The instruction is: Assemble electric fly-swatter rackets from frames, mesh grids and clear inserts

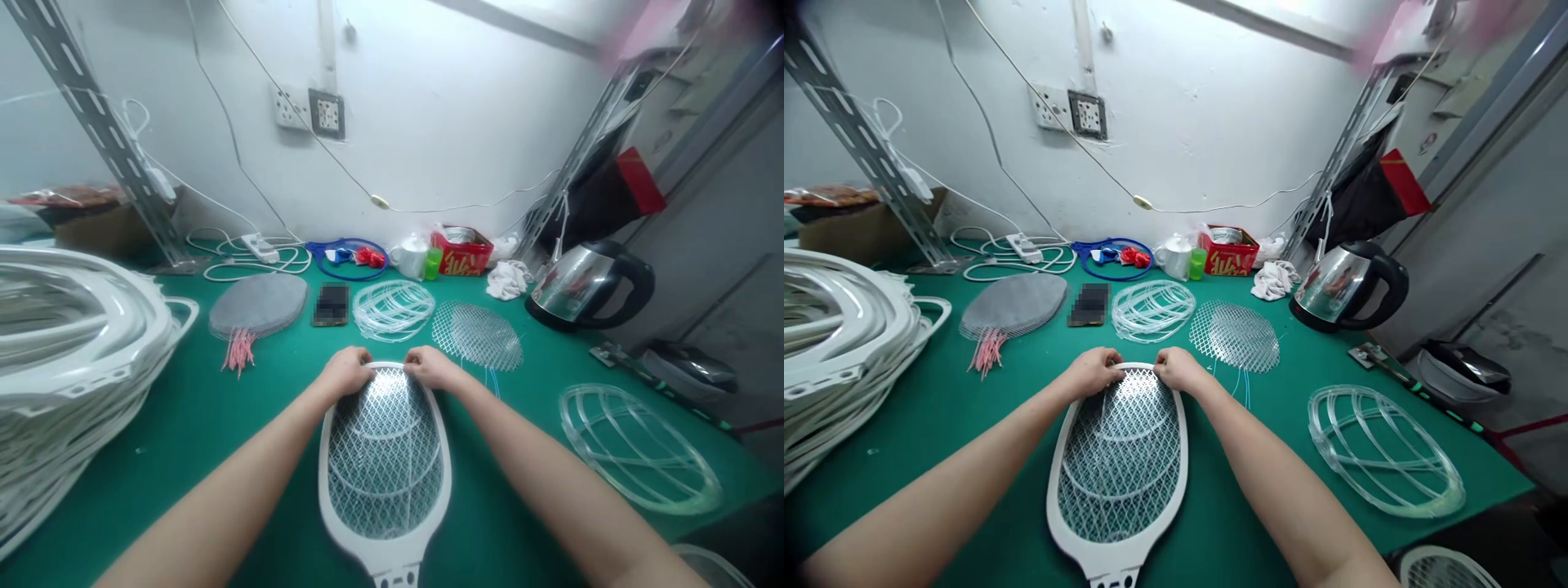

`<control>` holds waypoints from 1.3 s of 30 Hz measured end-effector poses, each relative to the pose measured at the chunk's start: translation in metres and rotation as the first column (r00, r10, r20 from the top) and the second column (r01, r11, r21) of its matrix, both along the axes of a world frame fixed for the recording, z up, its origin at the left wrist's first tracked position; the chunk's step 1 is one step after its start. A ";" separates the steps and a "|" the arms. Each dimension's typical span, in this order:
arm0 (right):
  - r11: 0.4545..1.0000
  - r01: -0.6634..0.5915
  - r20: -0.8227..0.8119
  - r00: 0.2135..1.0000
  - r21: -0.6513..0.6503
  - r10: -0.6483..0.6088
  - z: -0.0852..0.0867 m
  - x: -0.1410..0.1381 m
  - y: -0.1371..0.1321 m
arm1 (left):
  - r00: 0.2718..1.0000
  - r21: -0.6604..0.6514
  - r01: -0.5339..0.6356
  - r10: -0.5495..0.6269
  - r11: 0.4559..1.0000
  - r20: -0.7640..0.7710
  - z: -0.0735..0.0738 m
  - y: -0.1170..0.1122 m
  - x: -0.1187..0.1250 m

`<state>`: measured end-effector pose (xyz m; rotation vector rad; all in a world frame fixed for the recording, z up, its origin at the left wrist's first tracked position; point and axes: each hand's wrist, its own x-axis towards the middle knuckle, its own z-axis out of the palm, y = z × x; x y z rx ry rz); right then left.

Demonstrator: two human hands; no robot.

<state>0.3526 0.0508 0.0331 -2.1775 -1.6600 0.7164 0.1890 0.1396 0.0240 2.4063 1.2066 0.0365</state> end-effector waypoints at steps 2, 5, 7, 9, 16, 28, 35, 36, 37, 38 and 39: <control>1.000 0.007 -0.024 1.000 0.000 -0.007 0.000 -0.003 0.001 | 1.000 -0.011 -0.023 0.023 1.000 0.008 0.001 0.001 0.000; 1.000 0.025 -0.037 0.999 0.013 -0.025 0.001 -0.006 0.002 | 0.998 0.004 -0.045 0.045 0.999 0.035 0.005 -0.001 -0.002; 0.999 0.035 -0.038 0.999 0.016 -0.034 0.001 -0.008 0.001 | 0.997 0.010 -0.038 0.037 0.999 0.072 0.006 -0.004 -0.003; 0.999 0.038 -0.042 0.998 0.014 -0.038 0.002 -0.008 0.001 | 0.993 0.012 -0.025 0.023 1.000 0.114 0.004 -0.007 -0.006; 0.997 0.046 -0.055 0.998 0.061 -0.042 -0.001 -0.017 0.007 | 0.979 0.032 -0.099 0.091 0.995 0.183 -0.007 -0.012 -0.009; 0.999 -0.038 0.014 0.999 -0.030 0.039 -0.007 -0.017 0.041 | 0.982 -0.073 -0.161 0.168 0.984 0.085 -0.009 0.002 0.007; 0.999 -0.034 0.074 0.997 0.011 0.033 -0.005 -0.020 0.026 | 0.993 0.054 -0.106 0.104 0.993 0.048 -0.002 -0.018 -0.008; 1.000 -0.021 0.090 0.996 0.014 0.020 -0.004 -0.021 0.024 | 0.991 0.079 -0.134 0.132 0.988 0.031 -0.001 -0.022 -0.010; 1.000 -0.005 0.108 0.994 0.014 0.004 -0.004 -0.022 0.021 | 0.986 0.101 -0.168 0.168 0.980 0.015 -0.001 -0.025 -0.011; 1.000 0.013 0.125 0.992 0.012 -0.014 -0.003 -0.023 0.019 | 0.979 0.116 -0.203 0.204 0.972 0.003 -0.002 -0.028 -0.012; 0.999 0.034 0.141 0.989 0.006 -0.035 -0.003 -0.024 0.017 | 0.972 0.122 -0.232 0.235 0.965 -0.007 -0.003 -0.029 -0.012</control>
